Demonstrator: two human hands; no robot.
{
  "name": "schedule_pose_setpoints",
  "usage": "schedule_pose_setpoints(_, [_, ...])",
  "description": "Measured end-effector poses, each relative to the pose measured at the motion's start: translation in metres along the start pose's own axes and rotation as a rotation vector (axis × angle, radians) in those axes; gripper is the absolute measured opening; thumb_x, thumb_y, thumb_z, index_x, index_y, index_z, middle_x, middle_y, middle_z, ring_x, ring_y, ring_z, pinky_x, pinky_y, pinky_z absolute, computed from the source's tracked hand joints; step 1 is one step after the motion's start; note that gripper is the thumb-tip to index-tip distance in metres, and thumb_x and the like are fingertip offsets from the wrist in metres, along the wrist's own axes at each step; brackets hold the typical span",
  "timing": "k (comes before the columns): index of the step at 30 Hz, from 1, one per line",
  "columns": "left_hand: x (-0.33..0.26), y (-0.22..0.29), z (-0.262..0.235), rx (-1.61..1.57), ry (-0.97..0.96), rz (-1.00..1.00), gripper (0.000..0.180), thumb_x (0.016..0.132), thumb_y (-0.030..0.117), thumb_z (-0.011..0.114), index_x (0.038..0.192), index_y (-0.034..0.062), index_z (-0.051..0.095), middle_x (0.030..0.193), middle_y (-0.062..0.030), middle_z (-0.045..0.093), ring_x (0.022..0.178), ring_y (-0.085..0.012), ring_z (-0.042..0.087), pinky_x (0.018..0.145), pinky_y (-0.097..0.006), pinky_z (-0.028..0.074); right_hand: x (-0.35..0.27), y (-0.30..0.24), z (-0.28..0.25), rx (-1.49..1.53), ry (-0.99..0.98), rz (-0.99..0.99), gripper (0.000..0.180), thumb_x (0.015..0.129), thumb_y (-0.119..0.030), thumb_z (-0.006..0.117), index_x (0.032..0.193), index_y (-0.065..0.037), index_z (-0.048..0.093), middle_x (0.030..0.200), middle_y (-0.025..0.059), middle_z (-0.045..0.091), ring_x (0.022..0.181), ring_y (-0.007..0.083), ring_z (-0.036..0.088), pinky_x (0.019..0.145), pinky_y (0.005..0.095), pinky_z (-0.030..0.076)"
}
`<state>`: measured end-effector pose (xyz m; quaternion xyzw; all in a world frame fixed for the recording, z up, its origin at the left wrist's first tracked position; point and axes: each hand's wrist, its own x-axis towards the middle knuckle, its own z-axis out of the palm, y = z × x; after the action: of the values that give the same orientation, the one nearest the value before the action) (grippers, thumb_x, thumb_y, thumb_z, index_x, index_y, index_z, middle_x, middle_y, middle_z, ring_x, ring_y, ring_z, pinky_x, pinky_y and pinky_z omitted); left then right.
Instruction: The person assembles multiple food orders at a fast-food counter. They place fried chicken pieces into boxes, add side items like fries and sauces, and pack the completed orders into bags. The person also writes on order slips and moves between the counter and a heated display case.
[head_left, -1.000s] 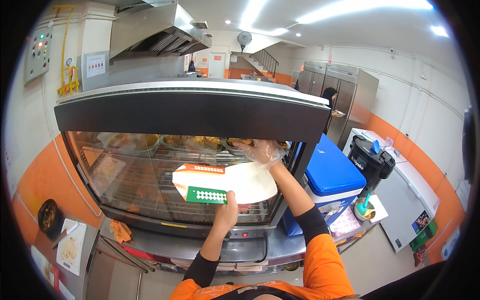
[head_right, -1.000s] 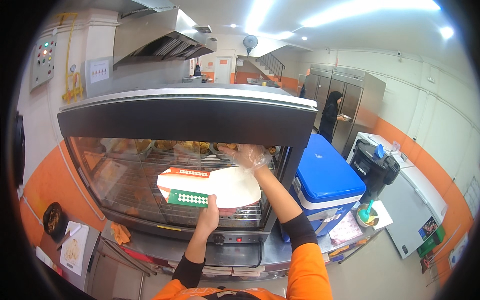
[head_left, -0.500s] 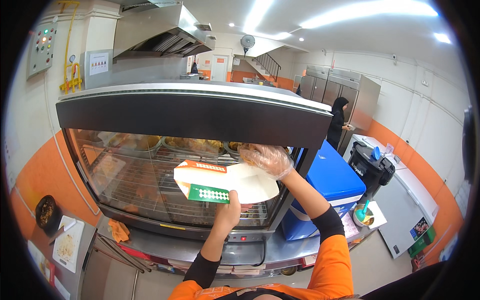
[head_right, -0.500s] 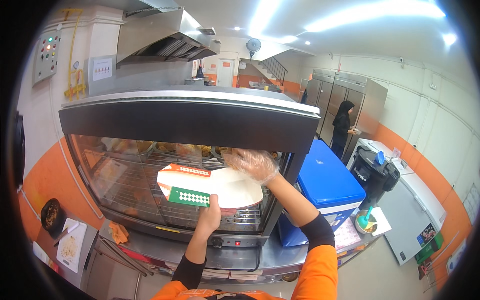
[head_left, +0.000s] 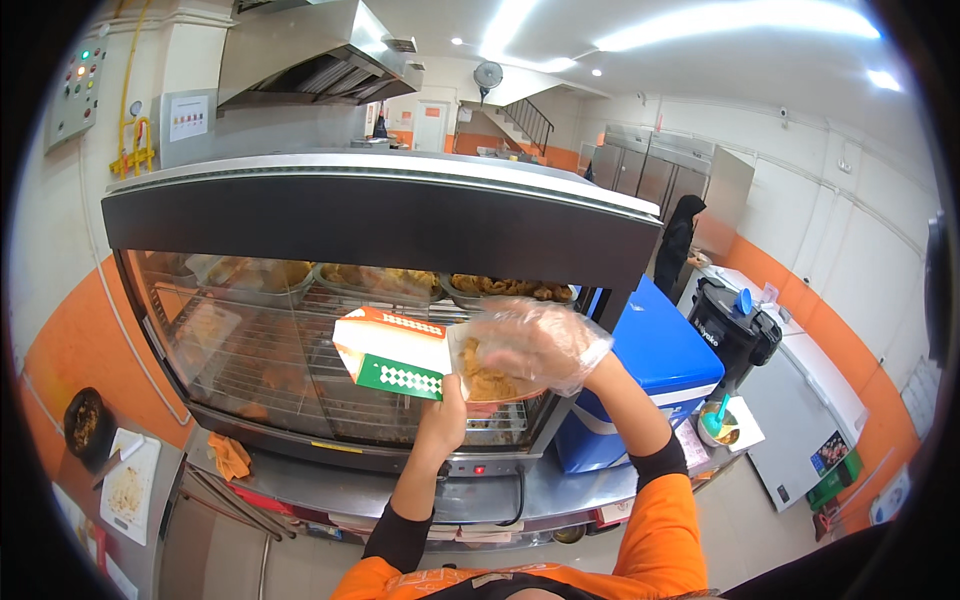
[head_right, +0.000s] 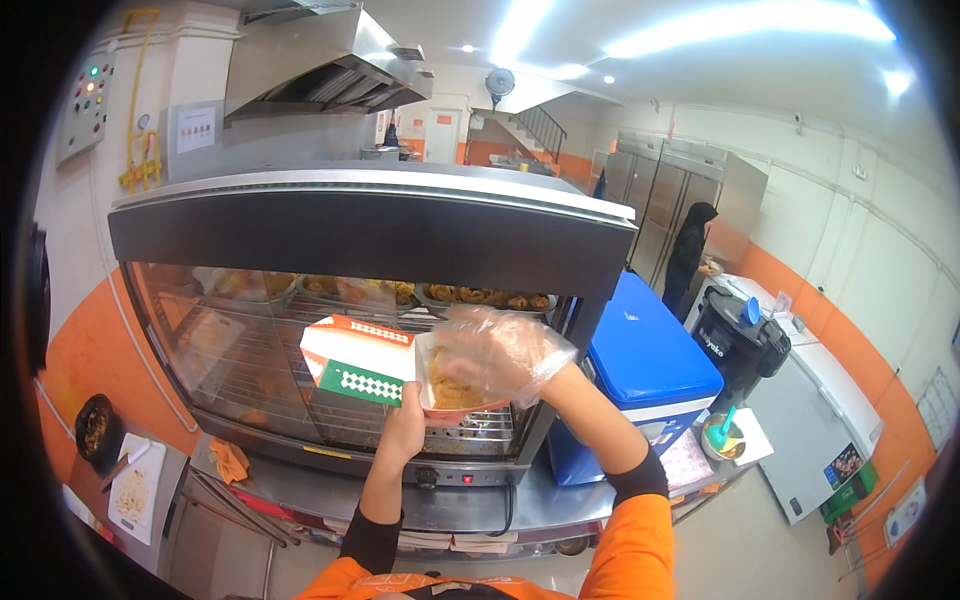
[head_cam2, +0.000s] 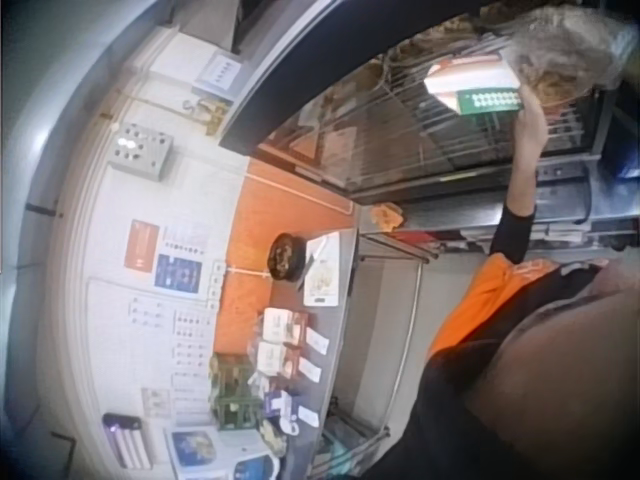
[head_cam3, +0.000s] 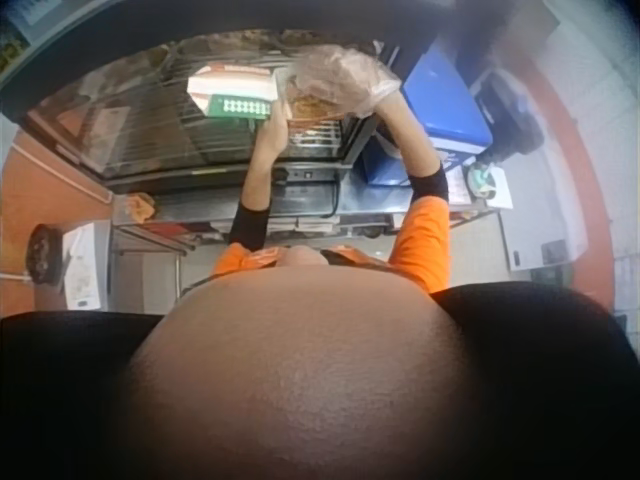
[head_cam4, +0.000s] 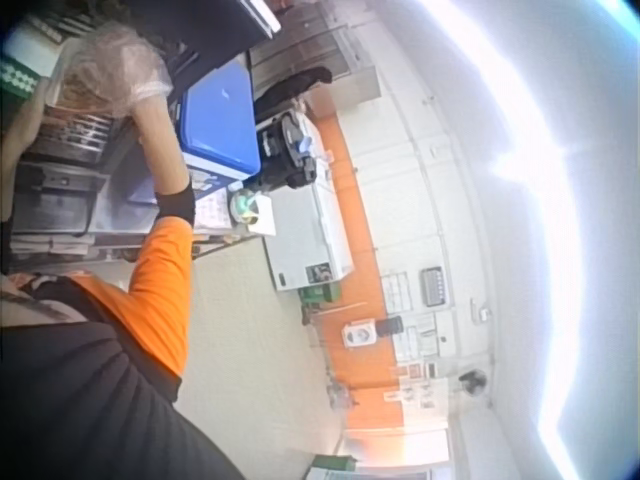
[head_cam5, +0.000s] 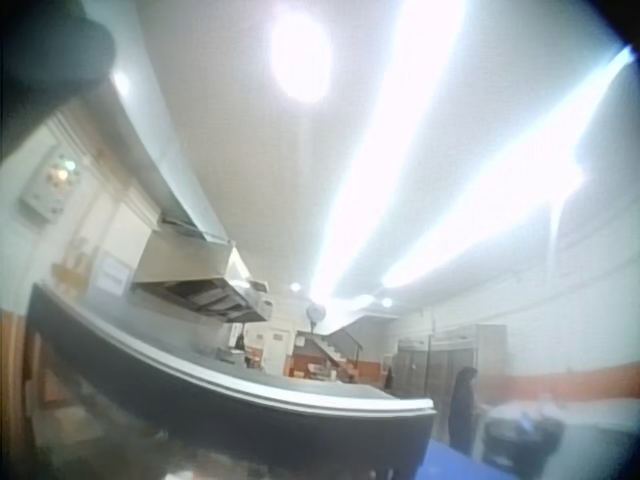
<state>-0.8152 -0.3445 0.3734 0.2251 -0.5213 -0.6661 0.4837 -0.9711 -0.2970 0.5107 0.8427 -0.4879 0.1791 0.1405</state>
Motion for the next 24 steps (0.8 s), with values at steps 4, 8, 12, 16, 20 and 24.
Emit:
schedule_pose_setpoints(4, [-0.011,0.004,-0.008,0.071,-0.016,-0.044,0.05,0.098,0.029,0.023,0.12,-0.01,0.045,0.102,-0.0216,0.064,0.08,-0.0282,0.069,0.071,-0.035,0.059,0.01,0.004,0.004,-0.106,0.056,0.32,0.039,0.092,-0.034,0.051,0.114,-0.003,0.062,0.107,0.0216,0.064,0.095,0.0381,0.062,0.085,0.044,0.049])
schedule_pose_setpoints(8, [-0.023,0.002,-0.011,0.065,-0.038,-0.034,0.05,0.098,0.03,0.024,0.123,-0.0092,0.044,0.111,-0.0214,0.06,0.087,-0.0273,0.068,0.073,-0.034,0.059,0.047,0.029,0.038,-0.192,0.017,0.464,0.048,0.094,-0.039,0.043,0.118,-0.001,0.059,0.114,0.0212,0.062,0.105,0.0339,0.059,0.091,0.0442,0.046])
schedule_pose_setpoints(12, [-0.033,-0.008,-0.019,0.113,0.034,-0.012,0.058,0.098,0.031,0.016,0.123,-0.012,0.045,0.108,-0.0231,0.063,0.088,-0.0298,0.068,0.075,-0.036,0.059,0.092,0.055,0.057,-0.14,-0.045,0.447,0.047,0.091,-0.037,0.047,0.123,-0.004,0.056,0.125,0.0154,0.058,0.114,0.0273,0.055,0.098,0.0393,0.043])
schedule_pose_setpoints(16, [-0.029,-0.042,-0.04,0.118,0.014,-0.034,0.058,0.097,0.032,0.017,0.122,-0.0126,0.045,0.106,-0.0236,0.063,0.088,-0.0317,0.068,0.079,-0.035,0.058,0.114,0.086,0.062,-0.029,-0.09,0.437,0.046,0.089,-0.034,0.052,0.127,-0.007,0.053,0.127,0.0123,0.056,0.114,0.0259,0.054,0.099,0.0358,0.042])
schedule_pose_setpoints(20, [-0.035,-0.051,-0.06,0.251,0.047,-0.055,0.052,0.097,0.03,0.023,0.117,-0.0117,0.047,0.108,-0.022,0.061,0.094,-0.0307,0.062,0.084,-0.035,0.05,0.126,0.1,0.098,-0.176,0.014,0.363,0.045,0.088,-0.032,0.053,0.126,-0.007,0.054,0.127,0.0115,0.056,0.11,0.0251,0.055,0.096,0.0358,0.043])
schedule_pose_setpoints(24, [-0.033,-0.055,-0.039,0.119,0.031,-0.083,0.042,0.096,0.027,0.036,0.113,-0.01,0.049,0.115,-0.0188,0.056,0.104,-0.0281,0.055,0.092,-0.035,0.042,0.105,0.178,0.141,0.547,0.385,0.206,0.043,0.086,-0.028,0.056,0.123,-0.007,0.055,0.127,0.0102,0.056,0.107,0.0235,0.056,0.091,0.0363,0.046])
